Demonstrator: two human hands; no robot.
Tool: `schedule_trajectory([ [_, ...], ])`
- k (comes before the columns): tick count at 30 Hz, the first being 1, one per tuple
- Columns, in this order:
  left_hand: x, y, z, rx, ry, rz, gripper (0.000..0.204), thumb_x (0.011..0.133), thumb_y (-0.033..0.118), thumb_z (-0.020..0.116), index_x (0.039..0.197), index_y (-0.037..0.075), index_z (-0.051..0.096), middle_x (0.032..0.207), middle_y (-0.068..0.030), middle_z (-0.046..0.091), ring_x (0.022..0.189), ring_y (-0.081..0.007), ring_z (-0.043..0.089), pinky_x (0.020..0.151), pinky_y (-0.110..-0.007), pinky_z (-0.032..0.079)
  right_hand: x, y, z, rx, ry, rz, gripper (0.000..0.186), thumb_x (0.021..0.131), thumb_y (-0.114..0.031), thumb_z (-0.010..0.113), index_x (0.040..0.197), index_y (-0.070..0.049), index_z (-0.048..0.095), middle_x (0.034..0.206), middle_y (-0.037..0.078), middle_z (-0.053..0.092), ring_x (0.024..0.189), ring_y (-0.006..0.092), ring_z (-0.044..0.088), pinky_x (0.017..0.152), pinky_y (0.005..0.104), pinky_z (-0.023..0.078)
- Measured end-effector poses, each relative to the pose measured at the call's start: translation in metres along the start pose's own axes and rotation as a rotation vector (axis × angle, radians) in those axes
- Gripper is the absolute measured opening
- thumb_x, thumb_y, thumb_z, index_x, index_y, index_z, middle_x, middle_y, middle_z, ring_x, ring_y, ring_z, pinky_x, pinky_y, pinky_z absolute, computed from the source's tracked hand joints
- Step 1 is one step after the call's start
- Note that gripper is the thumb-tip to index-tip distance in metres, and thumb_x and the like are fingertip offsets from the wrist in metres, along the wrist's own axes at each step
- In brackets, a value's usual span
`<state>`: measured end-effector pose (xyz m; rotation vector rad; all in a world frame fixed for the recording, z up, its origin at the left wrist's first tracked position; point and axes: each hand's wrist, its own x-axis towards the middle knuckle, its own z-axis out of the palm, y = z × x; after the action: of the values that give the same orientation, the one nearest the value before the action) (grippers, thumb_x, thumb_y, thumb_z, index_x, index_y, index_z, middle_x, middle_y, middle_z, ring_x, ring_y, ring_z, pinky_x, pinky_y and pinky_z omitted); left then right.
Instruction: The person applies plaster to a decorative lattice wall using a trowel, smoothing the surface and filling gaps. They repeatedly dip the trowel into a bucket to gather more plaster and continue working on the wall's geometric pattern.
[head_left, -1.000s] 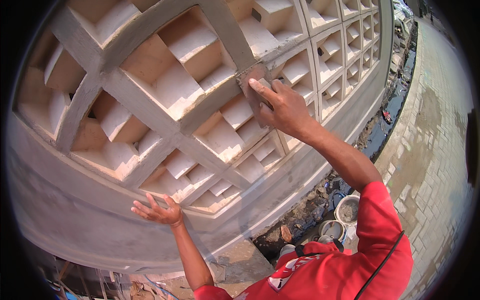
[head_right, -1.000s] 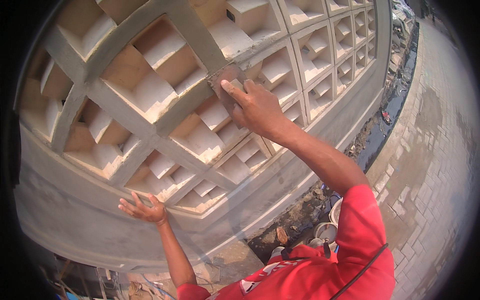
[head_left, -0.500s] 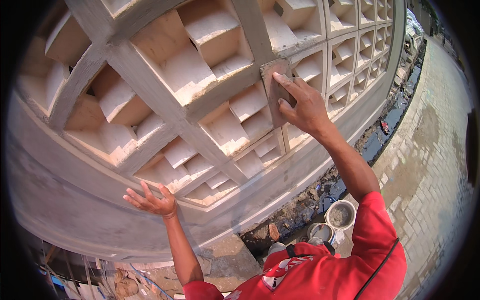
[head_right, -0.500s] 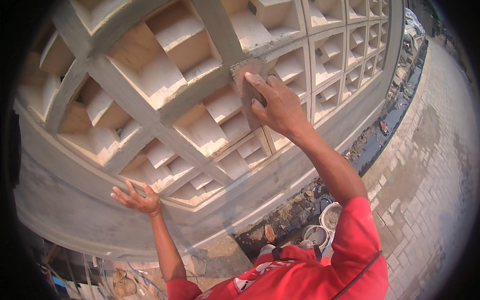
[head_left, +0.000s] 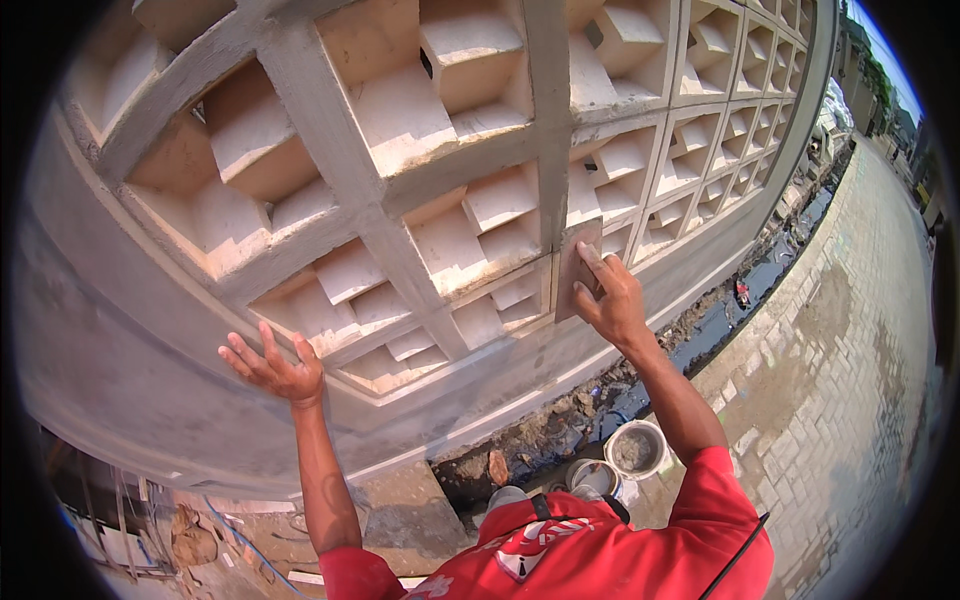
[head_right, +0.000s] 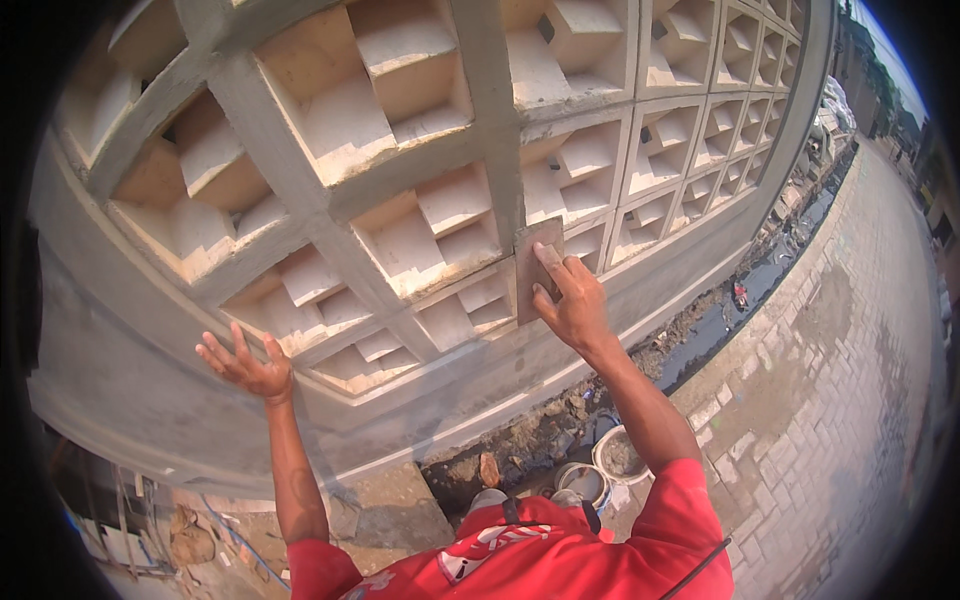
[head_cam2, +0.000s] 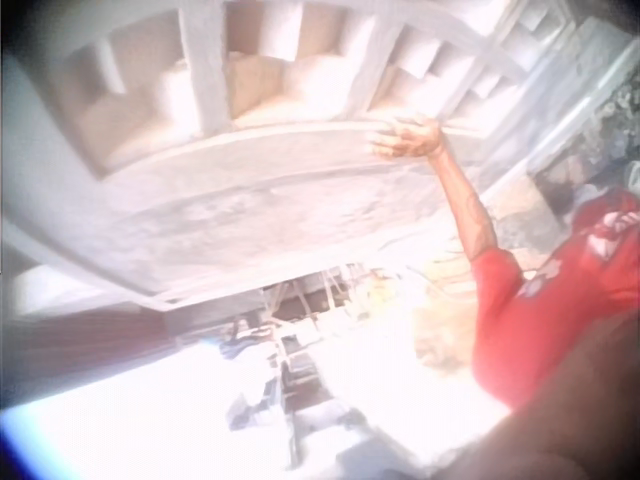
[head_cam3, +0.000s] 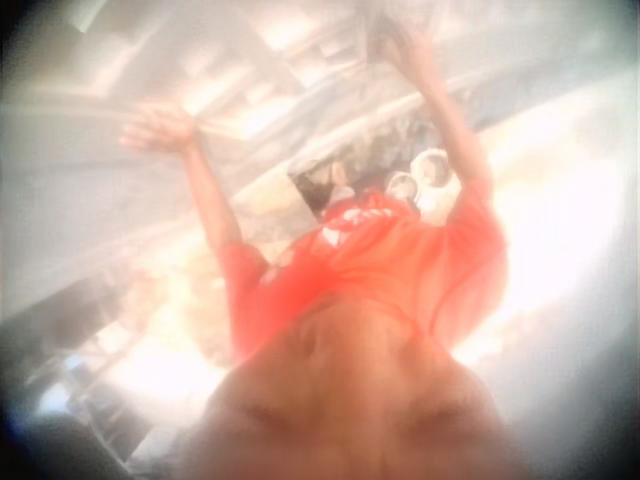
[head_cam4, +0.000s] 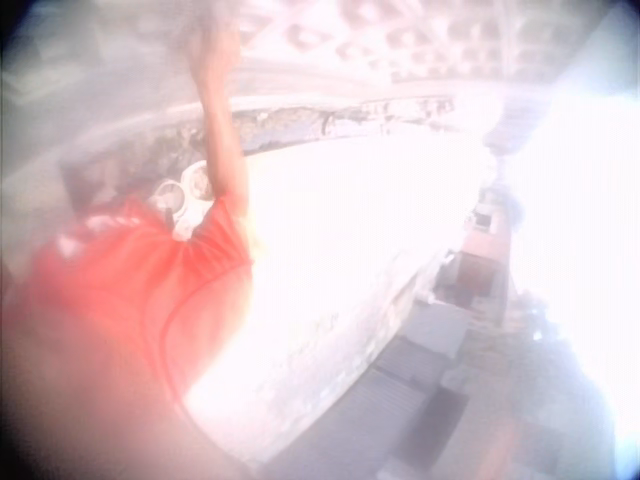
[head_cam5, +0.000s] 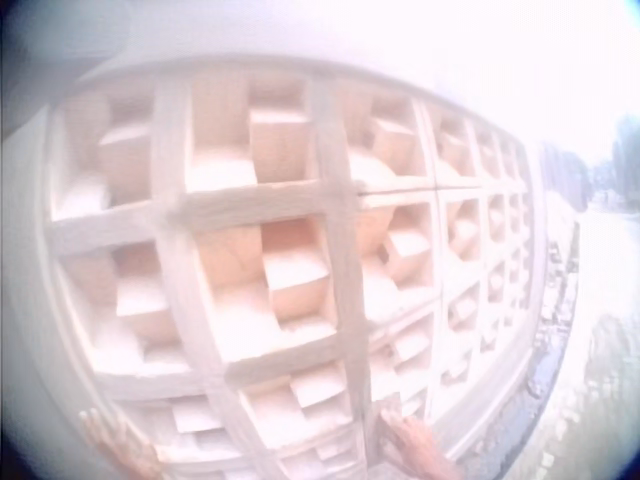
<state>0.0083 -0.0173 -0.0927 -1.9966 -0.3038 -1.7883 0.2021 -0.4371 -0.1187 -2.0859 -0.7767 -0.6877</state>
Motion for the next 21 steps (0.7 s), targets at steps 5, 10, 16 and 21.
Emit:
schedule_trajectory([
  [5,-0.001,0.001,0.001,-0.007,0.002,-0.017,0.047,0.088,0.027,0.061,0.131,0.009,0.057,0.152,-0.0209,0.031,0.143,-0.044,0.022,0.113,-0.057,0.025,0.053,-0.03,-0.007,-0.047,0.074,-0.068,0.061,0.075,-0.01,0.069,0.135,-0.015,0.056,0.081,0.012,0.051,0.072,0.031,0.056,0.065,0.0421,0.048],
  [10,0.0,0.005,0.002,-0.012,-0.003,-0.024,0.049,0.088,0.026,0.062,0.133,0.009,0.055,0.152,-0.0209,0.031,0.142,-0.0454,0.024,0.113,-0.056,0.026,0.0,0.007,0.035,-0.123,-0.086,-0.025,0.063,0.076,-0.011,0.069,0.137,-0.016,0.054,0.086,0.013,0.052,0.078,0.0307,0.057,0.068,0.0422,0.048],
  [16,0.0,0.003,-0.002,0.003,-0.007,-0.028,0.052,0.086,0.024,0.063,0.135,0.01,0.053,0.153,-0.0203,0.031,0.142,-0.0455,0.022,0.114,-0.056,0.025,-0.016,0.044,-0.025,0.528,-0.342,0.159,0.052,0.08,-0.004,0.061,0.132,-0.006,0.055,0.103,0.006,0.059,0.092,0.0182,0.059,0.078,0.0328,0.051],
  [21,0.0,0.005,0.002,-0.022,-0.018,-0.012,0.054,0.085,0.023,0.064,0.135,0.009,0.052,0.153,-0.0202,0.03,0.143,-0.0449,0.02,0.114,-0.056,0.024,0.028,0.069,-0.05,0.929,-0.126,0.387,0.049,0.076,-0.001,0.052,0.124,0.003,0.058,0.113,0.007,0.06,0.098,0.0132,0.056,0.085,0.0255,0.046],
])
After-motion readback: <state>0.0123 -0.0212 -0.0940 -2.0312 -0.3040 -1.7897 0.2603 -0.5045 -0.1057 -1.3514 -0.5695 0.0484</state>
